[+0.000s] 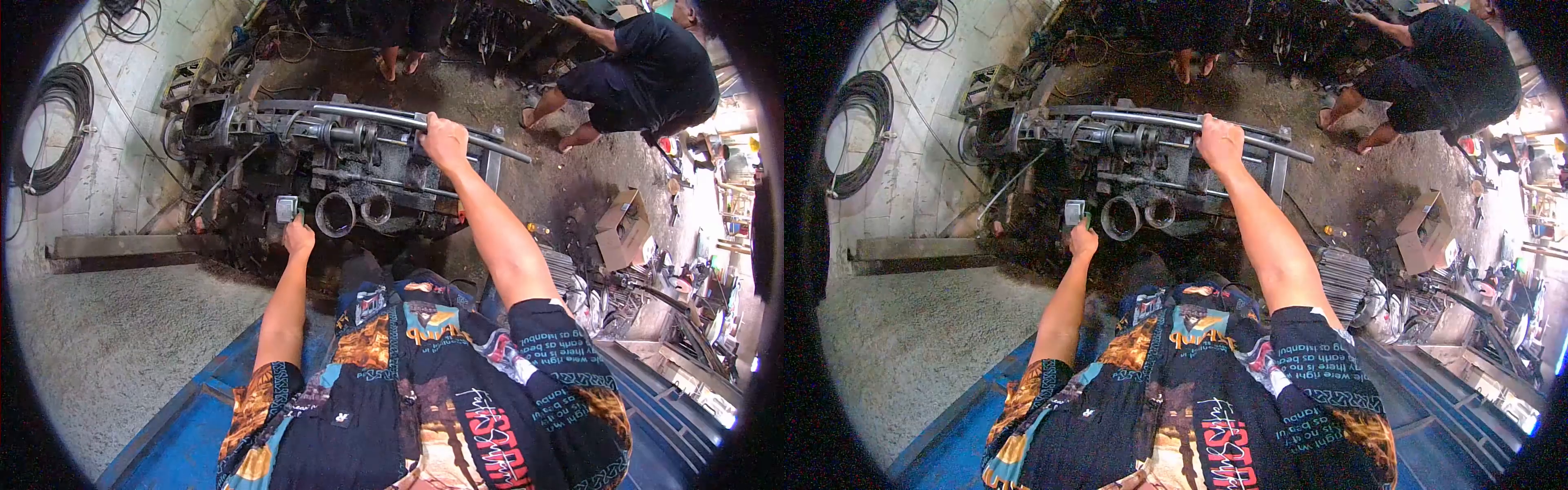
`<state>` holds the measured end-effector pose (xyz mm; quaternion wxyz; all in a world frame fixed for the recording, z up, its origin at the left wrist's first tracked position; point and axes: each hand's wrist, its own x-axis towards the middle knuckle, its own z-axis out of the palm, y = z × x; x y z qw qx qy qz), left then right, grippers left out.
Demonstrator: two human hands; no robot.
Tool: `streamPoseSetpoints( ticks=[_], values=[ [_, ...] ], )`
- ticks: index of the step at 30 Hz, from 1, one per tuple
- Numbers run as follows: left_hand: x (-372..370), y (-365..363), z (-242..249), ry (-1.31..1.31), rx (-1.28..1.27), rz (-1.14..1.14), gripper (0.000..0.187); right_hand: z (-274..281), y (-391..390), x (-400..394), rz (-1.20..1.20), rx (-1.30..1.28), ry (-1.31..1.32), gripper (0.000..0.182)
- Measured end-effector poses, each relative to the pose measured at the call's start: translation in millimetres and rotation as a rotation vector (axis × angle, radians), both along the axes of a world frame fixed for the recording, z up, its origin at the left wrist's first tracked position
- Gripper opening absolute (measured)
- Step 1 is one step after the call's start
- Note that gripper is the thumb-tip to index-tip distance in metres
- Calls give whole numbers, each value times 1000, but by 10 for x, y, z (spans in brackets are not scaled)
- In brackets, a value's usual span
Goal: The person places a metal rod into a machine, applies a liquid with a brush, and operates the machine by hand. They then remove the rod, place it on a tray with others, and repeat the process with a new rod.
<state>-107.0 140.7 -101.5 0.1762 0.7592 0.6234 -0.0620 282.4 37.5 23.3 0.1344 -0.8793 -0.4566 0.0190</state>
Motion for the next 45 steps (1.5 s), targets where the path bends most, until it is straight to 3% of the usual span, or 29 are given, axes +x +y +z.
streamPoseSetpoints(
  ticks=[45],
  values=[
    [58, 14, 92, 51, -117, 93, 41, 24, -71, 37, 1, -27, -24, 31]
  ],
)
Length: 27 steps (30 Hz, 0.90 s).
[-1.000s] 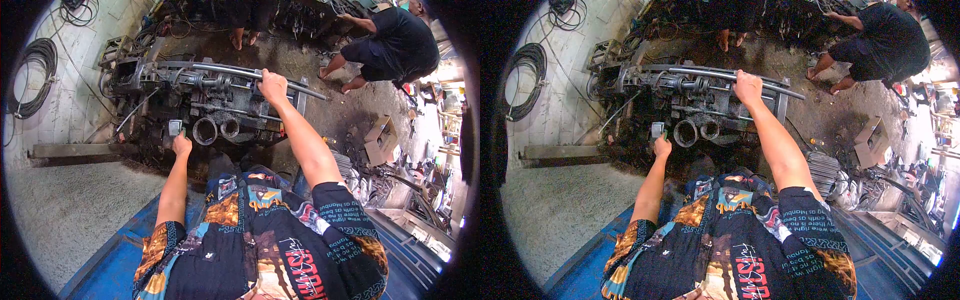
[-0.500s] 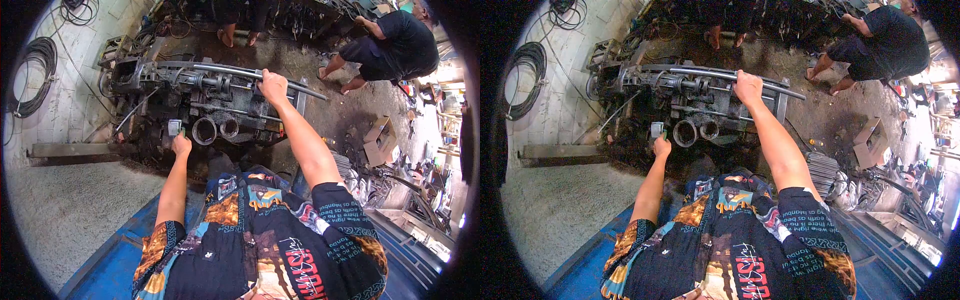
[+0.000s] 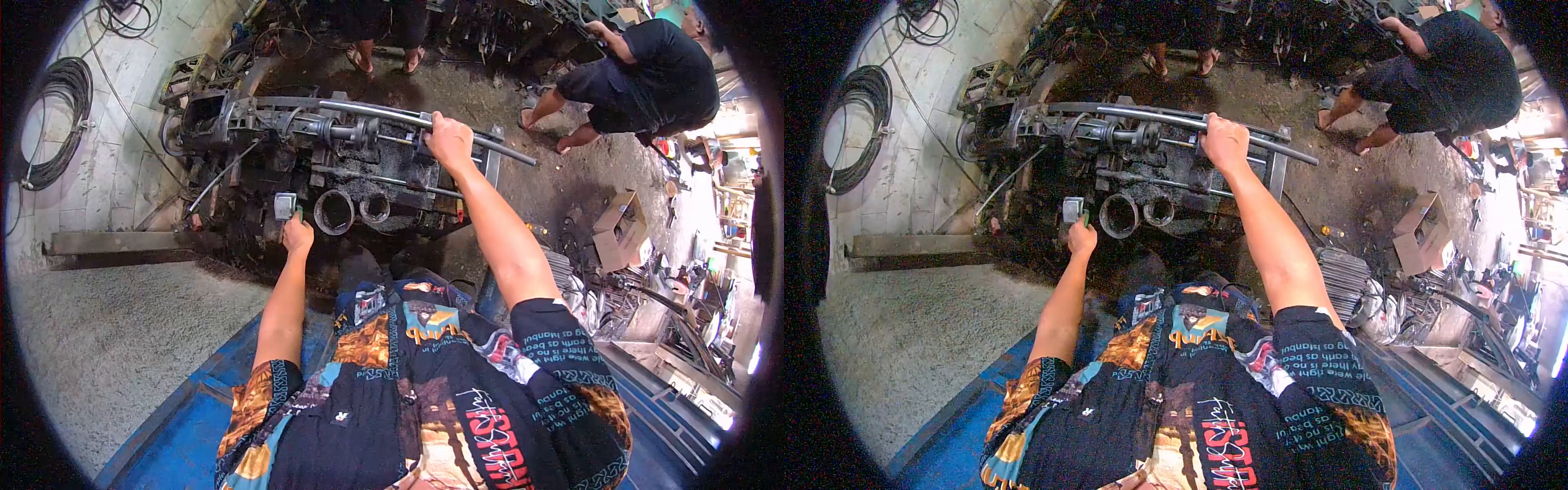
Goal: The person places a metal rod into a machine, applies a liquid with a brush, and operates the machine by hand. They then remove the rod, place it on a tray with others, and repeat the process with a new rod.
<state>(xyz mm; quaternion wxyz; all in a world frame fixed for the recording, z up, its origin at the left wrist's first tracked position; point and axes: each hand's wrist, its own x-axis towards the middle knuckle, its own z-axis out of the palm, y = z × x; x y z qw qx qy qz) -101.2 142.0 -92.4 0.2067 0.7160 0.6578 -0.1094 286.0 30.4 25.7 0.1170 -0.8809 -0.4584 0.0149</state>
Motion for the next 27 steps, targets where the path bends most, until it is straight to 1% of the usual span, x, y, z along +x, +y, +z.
streamPoseSetpoints(
  ticks=[8, 11, 16, 18, 20, 23, 27],
  values=[
    [8, 4, 22, 4, -6, 1, 40, 1, -19, 7, 3, 8, -17, 32],
    [-19, 24, -63, -2, -18, 10, 40, 4, -37, 20, -1, 1, 5, 32],
    [8, 12, 21, -11, -19, 12, 41, 27, -40, 12, -25, -37, 31, 34],
    [0, 1, 15, -18, -24, 18, 41, 18, -29, 2, -21, -31, -36, 32],
    [-16, -10, -16, -63, 33, 18, 39, 18, -47, 15, -22, -22, -29, 32],
    [-43, 6, -114, -72, 39, 35, 39, 38, -64, 24, -33, -25, -18, 33],
    [-24, -5, -63, -56, 30, 42, 40, 21, -46, 21, -36, -31, -16, 33]
  ],
)
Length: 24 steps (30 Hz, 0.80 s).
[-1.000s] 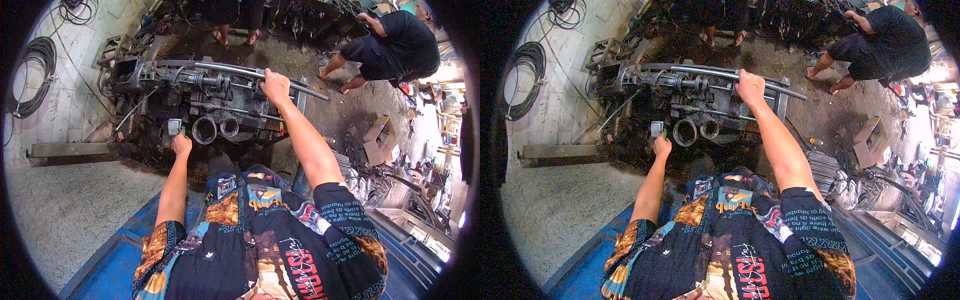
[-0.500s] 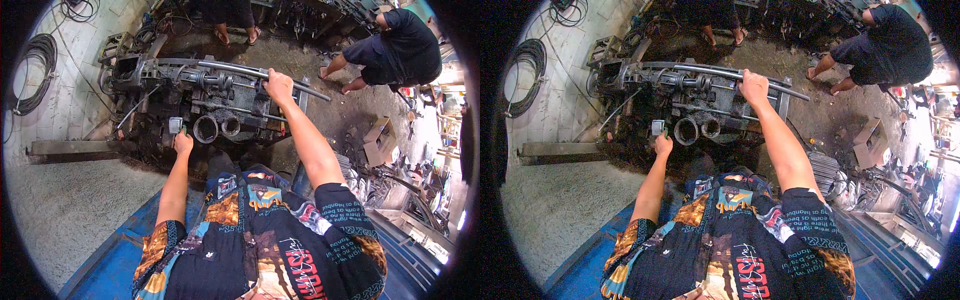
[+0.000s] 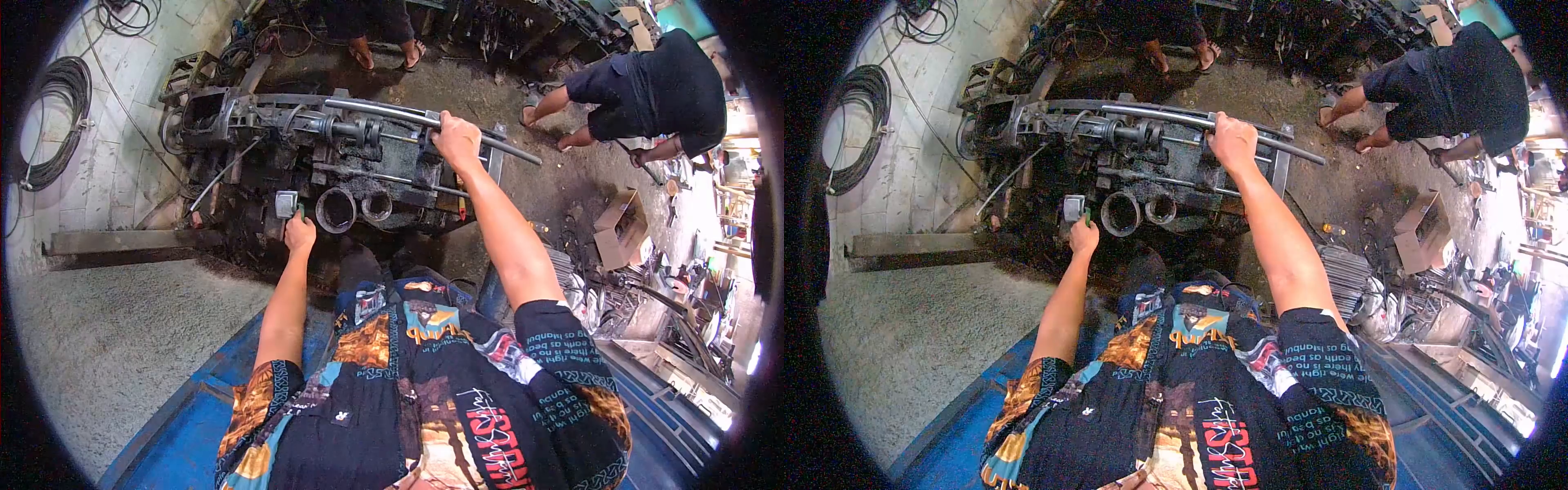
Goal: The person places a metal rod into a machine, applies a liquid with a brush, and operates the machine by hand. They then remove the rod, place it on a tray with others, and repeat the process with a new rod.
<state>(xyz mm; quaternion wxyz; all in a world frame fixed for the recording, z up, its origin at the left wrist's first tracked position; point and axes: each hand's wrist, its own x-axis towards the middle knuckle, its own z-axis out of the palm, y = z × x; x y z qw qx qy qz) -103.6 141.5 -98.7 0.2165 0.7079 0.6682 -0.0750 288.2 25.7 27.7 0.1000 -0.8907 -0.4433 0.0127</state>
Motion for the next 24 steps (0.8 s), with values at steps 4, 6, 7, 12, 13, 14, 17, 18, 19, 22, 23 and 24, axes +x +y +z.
streamPoseSetpoints(
  ticks=[4, 6, 7, 12, 13, 14, 17, 18, 19, 22, 23, 24],
  values=[
    [21, -2, 15, 18, -31, 10, 41, -12, -43, 24, -3, 22, -7, 33],
    [31, -11, 61, 26, -24, 8, 41, -20, -57, 28, 9, 39, -28, 34],
    [41, -19, 87, 20, -32, 13, 41, -19, -55, 24, 10, 39, -28, 34],
    [24, -11, 56, 11, -22, -5, 41, -12, -79, 41, 4, 41, -10, 34],
    [25, -10, 53, 10, -11, -12, 40, -13, -85, 44, 3, 41, -11, 34],
    [26, -14, 51, 10, 1, -19, 40, -14, -90, 47, 7, 41, -7, 34],
    [35, -18, 47, 10, 7, -23, 39, -6, -70, 44, 8, 32, -5, 35],
    [23, -14, 28, 11, 7, -24, 39, -10, -71, 39, 5, 18, -5, 35],
    [15, -3, 8, 6, 0, -14, 40, -8, -72, 43, 4, 18, -5, 35],
    [31, -5, 24, 8, -15, 3, 41, -15, -121, 89, -3, 8, 18, 36],
    [41, -13, 42, 16, -21, 9, 41, -18, -145, 110, -27, 4, 48, 36],
    [49, -17, 66, 17, -22, 8, 41, -25, -168, 129, -52, 1, 79, 37]
  ],
)
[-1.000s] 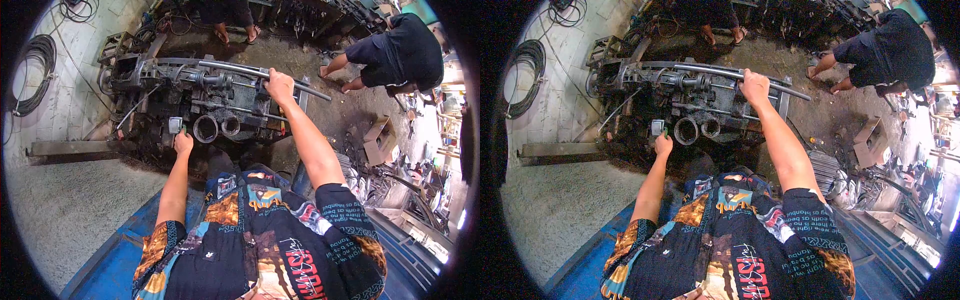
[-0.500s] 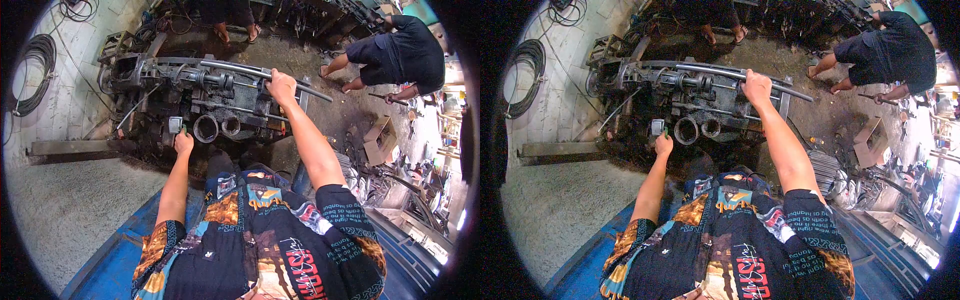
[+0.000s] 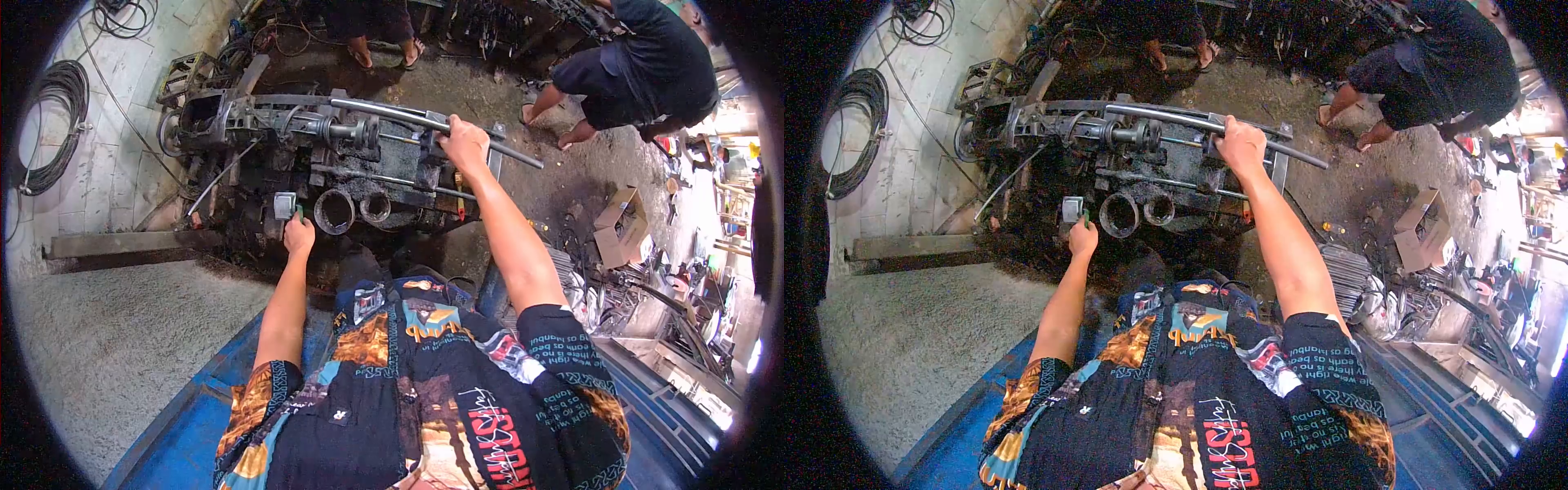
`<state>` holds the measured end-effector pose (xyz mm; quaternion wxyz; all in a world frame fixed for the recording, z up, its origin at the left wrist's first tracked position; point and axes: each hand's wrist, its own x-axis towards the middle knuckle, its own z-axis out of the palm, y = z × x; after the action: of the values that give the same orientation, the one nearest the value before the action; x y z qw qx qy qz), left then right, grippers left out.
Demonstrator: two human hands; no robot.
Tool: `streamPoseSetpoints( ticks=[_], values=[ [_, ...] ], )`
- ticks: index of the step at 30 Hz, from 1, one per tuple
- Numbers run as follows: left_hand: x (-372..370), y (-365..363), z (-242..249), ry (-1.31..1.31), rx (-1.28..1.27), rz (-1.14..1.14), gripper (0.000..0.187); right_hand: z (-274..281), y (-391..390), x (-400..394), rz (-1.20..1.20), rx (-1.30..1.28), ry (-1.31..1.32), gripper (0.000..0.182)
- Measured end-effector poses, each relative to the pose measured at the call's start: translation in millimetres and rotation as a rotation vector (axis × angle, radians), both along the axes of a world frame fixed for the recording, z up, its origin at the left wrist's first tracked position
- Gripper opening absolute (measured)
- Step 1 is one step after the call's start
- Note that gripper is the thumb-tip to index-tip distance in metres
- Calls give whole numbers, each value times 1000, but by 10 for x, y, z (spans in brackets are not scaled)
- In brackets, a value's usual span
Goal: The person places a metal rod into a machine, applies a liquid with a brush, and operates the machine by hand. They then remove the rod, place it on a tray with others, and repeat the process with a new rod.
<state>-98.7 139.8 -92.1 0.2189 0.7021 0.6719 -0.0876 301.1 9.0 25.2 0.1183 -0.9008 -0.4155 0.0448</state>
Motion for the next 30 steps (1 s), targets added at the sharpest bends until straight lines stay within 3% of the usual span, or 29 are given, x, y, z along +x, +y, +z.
streamPoseSetpoints(
  ticks=[8, 12, 14, 19, 22, 28, 30],
  values=[
    [-26, 78, 4, 40, -138, 11, 41, -48, -111, 84, 24, 33, -12, 37],
    [-546, 160, -749, 44, -320, 139, 38, 32, -100, 85, 45, -63, -50, 38],
    [-754, 93, -1076, -167, -410, 372, 35, 7, -83, 121, 74, -114, -59, 40],
    [-639, -123, -1419, -175, -181, 342, 35, -68, -110, 199, 189, -58, -73, 39],
    [-537, -188, -1534, -259, -150, 478, 37, -93, -114, 224, 203, -76, -92, 39],
    [-582, -192, -1386, -270, -77, 329, 40, -105, -113, 233, 212, -30, -107, 40],
    [-612, -189, -1295, -137, -221, 290, 53, -111, -114, 253, 216, -11, -93, 40]
  ],
)
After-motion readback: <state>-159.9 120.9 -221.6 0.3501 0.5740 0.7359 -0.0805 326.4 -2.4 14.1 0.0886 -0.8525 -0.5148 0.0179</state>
